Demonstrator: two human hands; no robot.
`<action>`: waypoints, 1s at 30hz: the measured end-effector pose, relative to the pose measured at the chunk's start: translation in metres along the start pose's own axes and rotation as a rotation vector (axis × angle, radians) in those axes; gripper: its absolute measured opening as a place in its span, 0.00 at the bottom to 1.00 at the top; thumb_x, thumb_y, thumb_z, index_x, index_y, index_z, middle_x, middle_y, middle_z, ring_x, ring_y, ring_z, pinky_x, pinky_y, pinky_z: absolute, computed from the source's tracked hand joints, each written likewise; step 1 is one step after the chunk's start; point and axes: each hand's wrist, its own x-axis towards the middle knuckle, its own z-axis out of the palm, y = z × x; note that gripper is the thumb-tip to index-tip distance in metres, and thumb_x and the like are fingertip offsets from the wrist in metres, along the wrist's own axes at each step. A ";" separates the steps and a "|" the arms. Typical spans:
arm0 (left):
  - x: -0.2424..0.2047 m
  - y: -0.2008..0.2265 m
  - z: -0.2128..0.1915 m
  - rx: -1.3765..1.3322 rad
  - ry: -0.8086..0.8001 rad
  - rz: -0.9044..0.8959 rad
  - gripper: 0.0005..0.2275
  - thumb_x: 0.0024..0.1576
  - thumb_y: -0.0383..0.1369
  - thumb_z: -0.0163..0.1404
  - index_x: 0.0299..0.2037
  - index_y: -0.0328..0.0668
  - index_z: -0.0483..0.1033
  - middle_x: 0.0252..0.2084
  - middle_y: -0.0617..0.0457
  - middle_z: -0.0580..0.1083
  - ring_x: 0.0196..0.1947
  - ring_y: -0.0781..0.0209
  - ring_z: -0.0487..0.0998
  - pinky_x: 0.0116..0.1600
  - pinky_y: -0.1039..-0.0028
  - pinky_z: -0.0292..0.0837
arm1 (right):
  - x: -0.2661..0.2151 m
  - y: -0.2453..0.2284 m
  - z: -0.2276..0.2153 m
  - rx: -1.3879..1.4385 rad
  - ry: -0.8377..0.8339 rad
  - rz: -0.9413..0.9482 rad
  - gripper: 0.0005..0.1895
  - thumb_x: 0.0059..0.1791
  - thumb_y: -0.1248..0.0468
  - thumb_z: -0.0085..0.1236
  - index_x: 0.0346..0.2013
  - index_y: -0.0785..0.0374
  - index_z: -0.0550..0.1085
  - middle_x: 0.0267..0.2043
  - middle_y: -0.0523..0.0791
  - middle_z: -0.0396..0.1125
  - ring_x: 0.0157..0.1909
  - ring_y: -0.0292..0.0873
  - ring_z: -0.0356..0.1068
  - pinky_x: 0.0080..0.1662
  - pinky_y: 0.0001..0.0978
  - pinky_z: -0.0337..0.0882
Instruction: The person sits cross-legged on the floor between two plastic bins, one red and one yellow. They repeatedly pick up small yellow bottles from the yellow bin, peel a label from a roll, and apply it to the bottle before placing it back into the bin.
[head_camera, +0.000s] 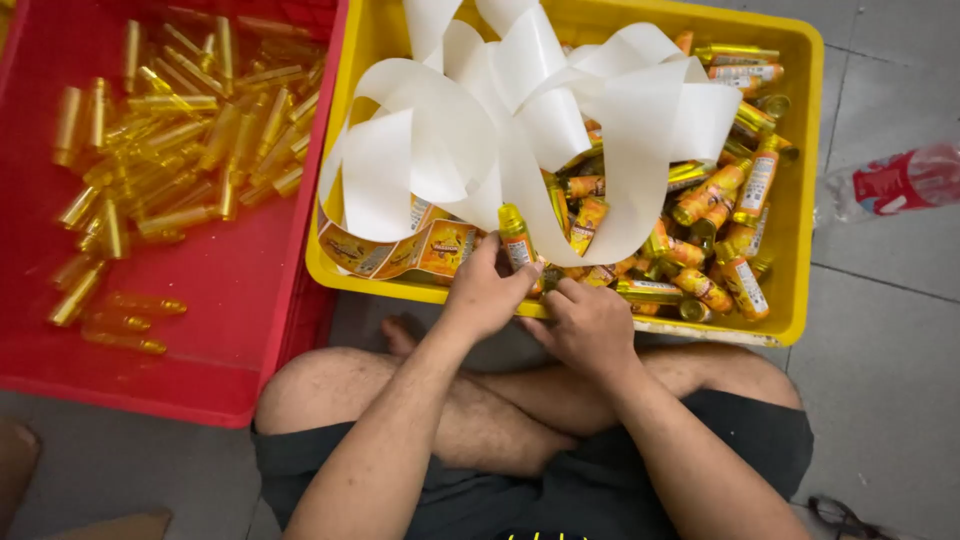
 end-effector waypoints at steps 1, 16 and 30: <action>0.002 -0.001 0.001 -0.004 0.008 -0.001 0.28 0.53 0.41 0.57 0.64 0.43 0.68 0.57 0.43 0.77 0.61 0.48 0.76 0.63 0.57 0.72 | 0.000 0.000 0.000 0.004 0.000 -0.009 0.22 0.48 0.39 0.58 0.26 0.52 0.72 0.27 0.38 0.60 0.26 0.43 0.69 0.32 0.35 0.68; -0.003 0.004 -0.007 -0.246 0.092 0.055 0.34 0.52 0.35 0.57 0.69 0.37 0.58 0.60 0.36 0.72 0.61 0.46 0.75 0.64 0.58 0.71 | 0.010 -0.007 -0.010 -0.018 -0.102 0.078 0.26 0.46 0.35 0.57 0.25 0.55 0.73 0.28 0.41 0.63 0.29 0.48 0.72 0.35 0.38 0.71; 0.003 -0.015 0.008 -0.418 -0.117 0.336 0.18 0.51 0.32 0.64 0.48 0.33 0.74 0.45 0.37 0.79 0.50 0.47 0.81 0.52 0.62 0.80 | 0.001 0.000 -0.010 0.571 0.249 0.494 0.22 0.39 0.55 0.79 0.37 0.56 0.75 0.31 0.42 0.73 0.28 0.46 0.75 0.34 0.30 0.74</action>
